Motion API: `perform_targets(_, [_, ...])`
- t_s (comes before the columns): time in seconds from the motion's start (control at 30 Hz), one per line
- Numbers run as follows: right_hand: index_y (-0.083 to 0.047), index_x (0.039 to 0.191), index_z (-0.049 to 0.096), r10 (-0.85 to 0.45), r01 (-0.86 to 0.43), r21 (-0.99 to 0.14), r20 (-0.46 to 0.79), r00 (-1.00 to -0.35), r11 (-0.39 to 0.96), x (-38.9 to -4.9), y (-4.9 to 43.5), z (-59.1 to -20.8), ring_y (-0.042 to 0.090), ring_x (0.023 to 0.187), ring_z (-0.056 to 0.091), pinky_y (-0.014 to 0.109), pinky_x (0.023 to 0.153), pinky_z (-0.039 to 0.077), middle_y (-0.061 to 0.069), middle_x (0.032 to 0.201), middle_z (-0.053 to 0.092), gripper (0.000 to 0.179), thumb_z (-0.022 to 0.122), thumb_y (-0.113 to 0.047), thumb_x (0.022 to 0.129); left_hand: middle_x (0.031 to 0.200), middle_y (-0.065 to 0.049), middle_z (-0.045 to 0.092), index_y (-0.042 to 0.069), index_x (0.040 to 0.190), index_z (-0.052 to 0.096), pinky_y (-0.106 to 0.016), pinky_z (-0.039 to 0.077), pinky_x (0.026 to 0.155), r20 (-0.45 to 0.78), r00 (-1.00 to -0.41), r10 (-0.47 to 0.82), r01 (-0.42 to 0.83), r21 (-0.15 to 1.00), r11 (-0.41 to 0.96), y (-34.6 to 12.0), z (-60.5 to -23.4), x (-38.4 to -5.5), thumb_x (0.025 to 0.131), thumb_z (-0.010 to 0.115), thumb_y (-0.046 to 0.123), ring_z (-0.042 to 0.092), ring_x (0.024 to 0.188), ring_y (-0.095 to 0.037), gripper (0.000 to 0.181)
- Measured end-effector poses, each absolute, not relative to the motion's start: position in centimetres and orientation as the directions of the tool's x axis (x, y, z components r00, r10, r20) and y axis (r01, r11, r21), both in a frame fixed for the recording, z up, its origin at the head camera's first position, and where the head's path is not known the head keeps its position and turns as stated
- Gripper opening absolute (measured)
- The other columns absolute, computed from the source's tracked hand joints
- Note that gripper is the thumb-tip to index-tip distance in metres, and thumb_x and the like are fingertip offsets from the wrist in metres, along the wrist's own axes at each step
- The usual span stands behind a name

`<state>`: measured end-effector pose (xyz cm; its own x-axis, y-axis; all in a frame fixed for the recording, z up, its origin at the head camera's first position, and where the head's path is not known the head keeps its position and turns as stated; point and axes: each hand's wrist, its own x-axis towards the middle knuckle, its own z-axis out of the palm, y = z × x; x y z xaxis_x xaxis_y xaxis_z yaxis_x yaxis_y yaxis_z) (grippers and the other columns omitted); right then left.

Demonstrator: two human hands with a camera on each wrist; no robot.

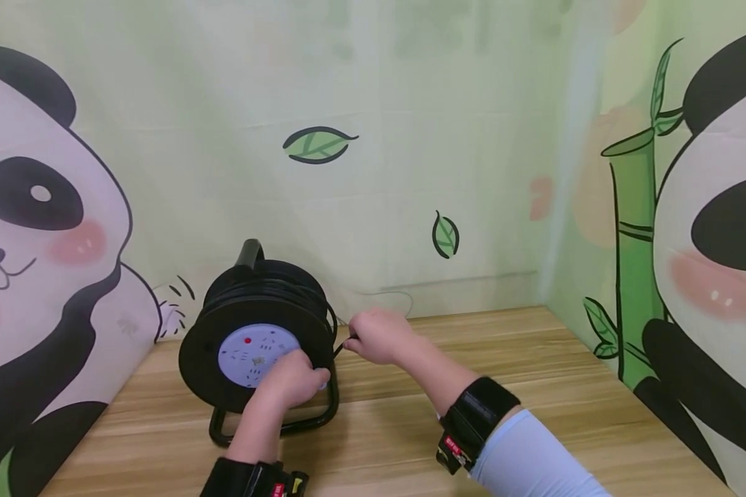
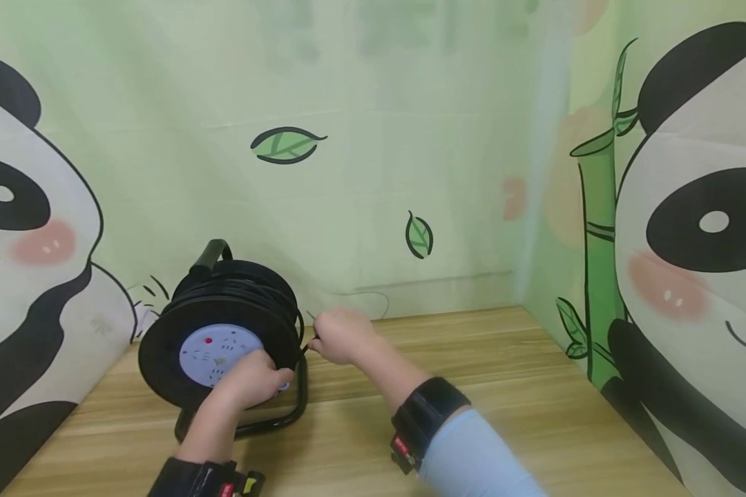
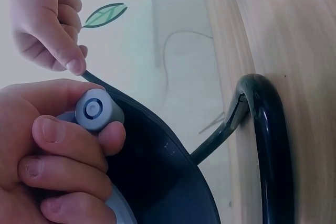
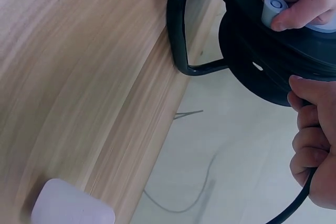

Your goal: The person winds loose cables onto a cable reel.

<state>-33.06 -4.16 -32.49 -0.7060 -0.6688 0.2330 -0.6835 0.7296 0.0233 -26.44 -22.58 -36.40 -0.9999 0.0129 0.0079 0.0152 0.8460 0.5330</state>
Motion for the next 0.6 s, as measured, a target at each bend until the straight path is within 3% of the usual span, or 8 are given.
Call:
perform_targets(0.33, [-0.022,0.069,0.059,-0.644,-0.673,-0.101,0.219,-0.733,0.732,-33.3,-2.9,-32.4,0.007,0.054,0.050,0.026,0.047,0.042,-0.011,0.060,0.055,0.029,0.064,-0.040,0.091,0.065,-0.005,0.050,0.008,0.067,0.055,-0.033,0.040,0.050,0.014,-1.000,0.008,0.014,0.518,0.855,-22.6,-36.3,-26.4,0.089,0.061,0.033,0.051,0.057,-0.020,0.033])
perform_targets(0.6, [-0.019,0.059,0.049,-0.608,-0.657,-0.227,0.251,-0.753,0.719,-34.0,0.8,-31.7,0.006,0.047,0.040,0.024,0.045,0.034,-0.009,0.053,0.043,0.042,0.066,-0.044,0.089,0.061,-0.004,0.048,0.010,0.063,0.054,-0.031,0.038,0.049,0.001,-1.000,-0.003,-0.002,0.523,0.852,-22.5,-36.3,-26.2,0.088,0.062,0.033,0.049,0.055,-0.019,0.035])
